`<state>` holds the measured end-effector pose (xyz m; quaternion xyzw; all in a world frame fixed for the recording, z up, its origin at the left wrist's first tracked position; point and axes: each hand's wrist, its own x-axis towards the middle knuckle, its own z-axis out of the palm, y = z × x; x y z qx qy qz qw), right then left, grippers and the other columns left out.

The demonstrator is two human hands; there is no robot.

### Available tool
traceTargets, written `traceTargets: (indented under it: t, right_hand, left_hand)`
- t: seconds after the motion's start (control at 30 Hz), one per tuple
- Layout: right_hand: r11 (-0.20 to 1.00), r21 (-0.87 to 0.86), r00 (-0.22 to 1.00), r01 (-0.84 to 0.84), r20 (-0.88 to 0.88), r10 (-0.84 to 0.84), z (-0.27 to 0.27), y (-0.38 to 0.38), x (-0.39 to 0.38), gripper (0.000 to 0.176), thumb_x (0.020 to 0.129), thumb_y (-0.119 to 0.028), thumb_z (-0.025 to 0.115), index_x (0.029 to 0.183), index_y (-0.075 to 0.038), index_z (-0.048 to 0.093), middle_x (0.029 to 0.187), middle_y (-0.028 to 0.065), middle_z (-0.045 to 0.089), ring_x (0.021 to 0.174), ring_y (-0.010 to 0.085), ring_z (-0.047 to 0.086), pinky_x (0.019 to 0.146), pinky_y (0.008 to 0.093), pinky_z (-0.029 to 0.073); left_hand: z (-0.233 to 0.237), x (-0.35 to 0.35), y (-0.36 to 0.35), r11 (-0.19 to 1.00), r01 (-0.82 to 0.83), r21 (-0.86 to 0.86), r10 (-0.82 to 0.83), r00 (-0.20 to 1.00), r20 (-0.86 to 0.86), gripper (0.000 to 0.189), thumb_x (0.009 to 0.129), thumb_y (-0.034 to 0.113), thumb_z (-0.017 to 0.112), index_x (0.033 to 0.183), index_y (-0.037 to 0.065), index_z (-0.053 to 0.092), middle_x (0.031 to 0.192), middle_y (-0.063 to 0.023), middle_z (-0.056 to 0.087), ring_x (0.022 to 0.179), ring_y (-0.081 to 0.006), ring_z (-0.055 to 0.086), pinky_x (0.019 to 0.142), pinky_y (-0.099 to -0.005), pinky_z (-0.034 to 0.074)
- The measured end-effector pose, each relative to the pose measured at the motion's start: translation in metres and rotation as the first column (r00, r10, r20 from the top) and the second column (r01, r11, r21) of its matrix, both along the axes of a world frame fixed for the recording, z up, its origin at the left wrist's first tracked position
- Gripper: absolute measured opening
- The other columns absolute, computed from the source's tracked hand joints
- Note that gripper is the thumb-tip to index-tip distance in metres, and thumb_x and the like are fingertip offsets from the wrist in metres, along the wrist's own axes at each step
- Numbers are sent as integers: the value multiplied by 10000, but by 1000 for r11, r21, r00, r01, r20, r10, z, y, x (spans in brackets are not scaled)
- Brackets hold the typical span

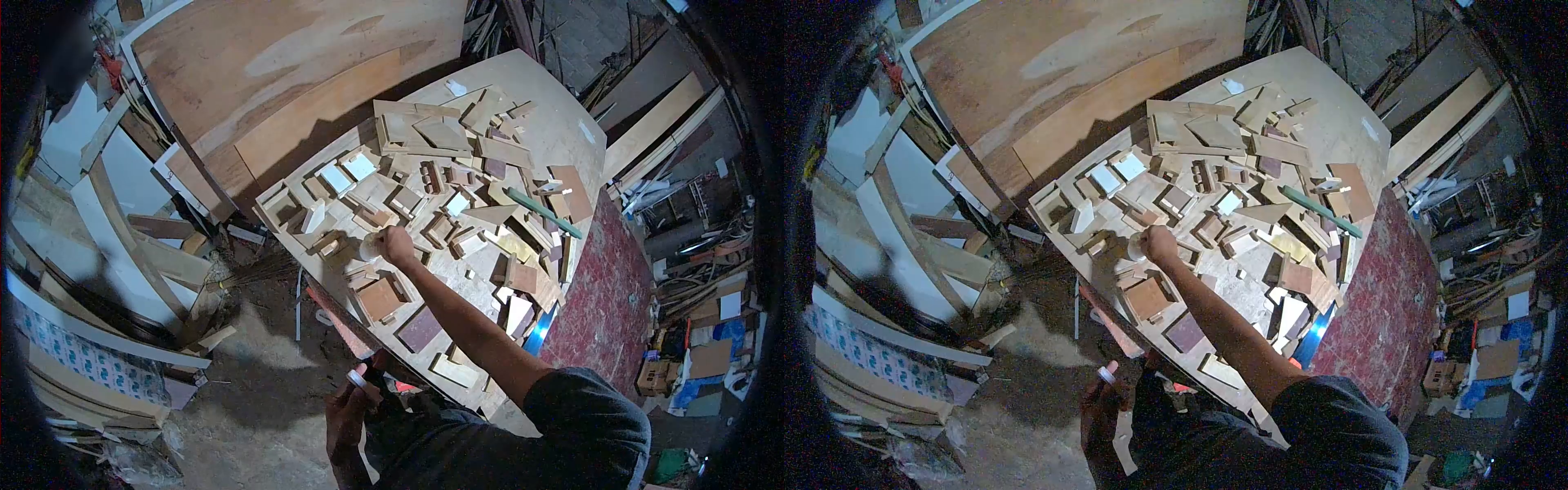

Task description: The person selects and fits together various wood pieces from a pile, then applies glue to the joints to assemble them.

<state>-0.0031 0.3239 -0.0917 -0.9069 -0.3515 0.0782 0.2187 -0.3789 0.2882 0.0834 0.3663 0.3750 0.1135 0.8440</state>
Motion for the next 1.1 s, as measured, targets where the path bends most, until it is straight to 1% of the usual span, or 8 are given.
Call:
traceTargets:
  t: [0.17, 0.23, 0.33, 0.47, 0.57, 0.63, 0.77, 1.1]
  right_hand:
    - [979, 186, 995, 83, -64, -72, -9, -6, 7, 222, 749, -202, 713, 800, 14, 732, 657, 211, 658, 598, 331, 670, 570, 412, 529]
    - [968, 201, 968, 153, -227, -106, -8, -10, 7, 198, 766, -188, 727, 825, 0, 744, 595, 151, 654, 507, 239, 646, 511, 355, 515]
    - [943, 291, 972, 160, -213, -99, -9, -16, 4, 181, 783, -167, 722, 824, 8, 744, 567, 110, 646, 454, 169, 607, 471, 319, 495]
    - [916, 290, 929, 278, -325, -179, -7, -23, 1, 241, 740, -259, 735, 812, -30, 749, 710, 195, 674, 635, 346, 662, 637, 403, 536]
    - [896, 372, 936, 243, -332, -116, -2, -31, -3, 199, 767, -218, 716, 809, -27, 749, 665, 171, 675, 572, 282, 665, 596, 364, 539]
    - [867, 435, 935, 243, -343, -91, 6, -38, -8, 182, 819, -136, 680, 839, 37, 732, 596, 107, 665, 500, 145, 638, 493, 286, 512]
    - [791, 487, 868, 369, -485, -107, 22, -56, -17, 171, 845, -125, 670, 878, 30, 733, 653, 89, 687, 541, 131, 647, 506, 265, 523]
    - [554, 552, 615, 623, -784, 90, 160, -174, -67, 160, 873, -123, 692, 944, 19, 713, 753, 67, 673, 605, 110, 611, 562, 252, 517]
  left_hand:
    - [13, 1, 0, 1000, 9, 13, -8, 998, -63, 491, 945, 270, 607, 1342, 0, 505, 844, -53, 648, 728, -105, 570, 638, -266, 453]
    - [11, -1, -2, 999, 5, 48, -4, 1000, -15, 516, 941, 285, 612, 1343, -17, 496, 842, -60, 646, 723, -115, 572, 637, -272, 453]
    - [3, 0, -6, 996, -8, 88, 3, 999, 50, 549, 935, 290, 618, 1348, -41, 475, 862, -72, 645, 731, -127, 576, 639, -281, 455]
    - [9, 2, -8, 1000, -18, -9, 19, 993, 120, 547, 904, 272, 666, 1327, -33, 501, 924, -28, 628, 764, -81, 550, 681, -250, 454]
    - [9, 2, -10, 1000, -8, -10, 9, 996, 84, 560, 898, 289, 667, 1319, -42, 499, 943, -42, 634, 785, -102, 566, 676, -263, 459]
    - [11, 3, -12, 999, -19, 32, 16, 995, 98, 595, 893, 308, 667, 1331, -49, 478, 936, -56, 632, 783, -121, 571, 657, -271, 458]
    - [14, 4, -12, 998, 41, 38, -44, 996, 80, 567, 914, 282, 632, 1341, -49, 462, 920, -69, 624, 753, -134, 566, 638, -275, 457]
    - [34, 49, -29, 988, 156, 0, -152, 965, 214, 400, 970, 159, 541, 1321, -30, 511, 886, -54, 633, 726, -106, 570, 620, -247, 463]
